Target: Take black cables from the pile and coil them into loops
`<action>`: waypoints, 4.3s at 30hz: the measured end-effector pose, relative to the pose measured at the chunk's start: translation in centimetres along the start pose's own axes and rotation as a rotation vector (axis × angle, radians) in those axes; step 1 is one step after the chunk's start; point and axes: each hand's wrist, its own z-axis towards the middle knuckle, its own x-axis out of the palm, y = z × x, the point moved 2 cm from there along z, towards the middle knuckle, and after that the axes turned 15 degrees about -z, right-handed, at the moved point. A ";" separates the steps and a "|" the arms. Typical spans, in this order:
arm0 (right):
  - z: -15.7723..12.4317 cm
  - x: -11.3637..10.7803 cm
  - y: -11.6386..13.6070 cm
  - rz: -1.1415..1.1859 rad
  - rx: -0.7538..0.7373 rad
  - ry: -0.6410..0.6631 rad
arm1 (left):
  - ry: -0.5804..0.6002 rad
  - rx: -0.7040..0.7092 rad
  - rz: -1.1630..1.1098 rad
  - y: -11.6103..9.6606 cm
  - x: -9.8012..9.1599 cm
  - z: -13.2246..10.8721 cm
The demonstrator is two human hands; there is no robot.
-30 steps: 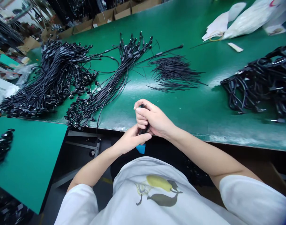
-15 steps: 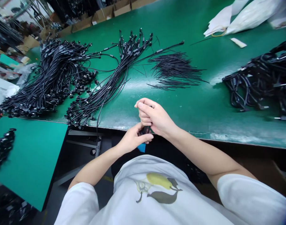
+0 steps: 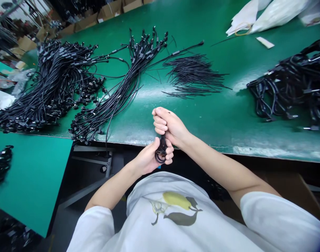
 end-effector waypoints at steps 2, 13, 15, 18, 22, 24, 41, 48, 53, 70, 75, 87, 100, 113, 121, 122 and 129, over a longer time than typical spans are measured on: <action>0.2 -0.3 -0.1 -0.085 -0.052 -0.063 | -0.020 0.019 -0.014 -0.1 0.6 0.3; -4.1 -1.4 -3.0 -1.401 -0.765 0.094 | -0.387 0.428 -0.179 -4.6 0.5 0.6; -4.1 -1.1 -3.6 -1.358 -0.751 0.045 | -0.372 0.436 -0.163 -4.3 0.5 0.6; -3.9 -1.0 -3.5 -1.228 -0.692 -0.007 | -0.320 0.515 -0.144 -3.6 0.6 0.4; -4.1 -1.5 -2.8 -1.215 -0.551 0.180 | -0.347 0.528 -0.139 -3.1 0.5 0.0; -4.3 -1.7 -2.7 -1.253 -0.513 0.250 | -0.356 0.530 -0.119 -3.0 0.3 -0.1; -5.1 0.1 -1.0 -1.652 -0.961 -0.061 | -0.291 0.632 0.012 -3.4 -0.6 -0.4; -3.4 0.9 -1.2 -1.771 -1.065 0.010 | -0.347 0.644 -0.056 -3.7 -0.4 -0.2; -3.9 1.3 -0.7 -1.786 -1.084 0.151 | -0.315 0.583 0.052 -4.2 -0.4 -0.6; -1.3 -1.9 2.1 -1.187 -0.199 0.001 | -0.261 0.518 1.023 -3.2 -1.7 -0.6; -1.3 -1.6 1.9 -1.718 -0.337 -0.274 | -0.313 0.454 1.135 -3.3 -1.7 0.0; -1.0 -2.4 4.9 -1.950 -0.672 0.148 | -0.109 0.309 0.809 -4.8 -0.9 -0.6; -4.1 -1.4 3.4 -2.210 -1.251 0.574 | -0.026 0.207 0.748 -4.0 -1.2 -1.7; -5.8 -2.1 0.5 -2.285 -1.375 0.383 | -0.125 0.183 0.735 -3.0 -2.2 -2.2; -6.0 -2.2 1.9 -2.211 -1.417 0.500 | 0.006 0.115 1.020 -3.3 -1.4 -3.1; -6.1 -2.2 1.8 -2.241 -1.386 0.509 | -0.009 0.108 1.033 -3.3 -1.7 -3.2; -6.4 -2.4 0.3 -2.263 -1.329 0.422 | -0.020 0.018 1.154 -3.5 -1.2 -3.0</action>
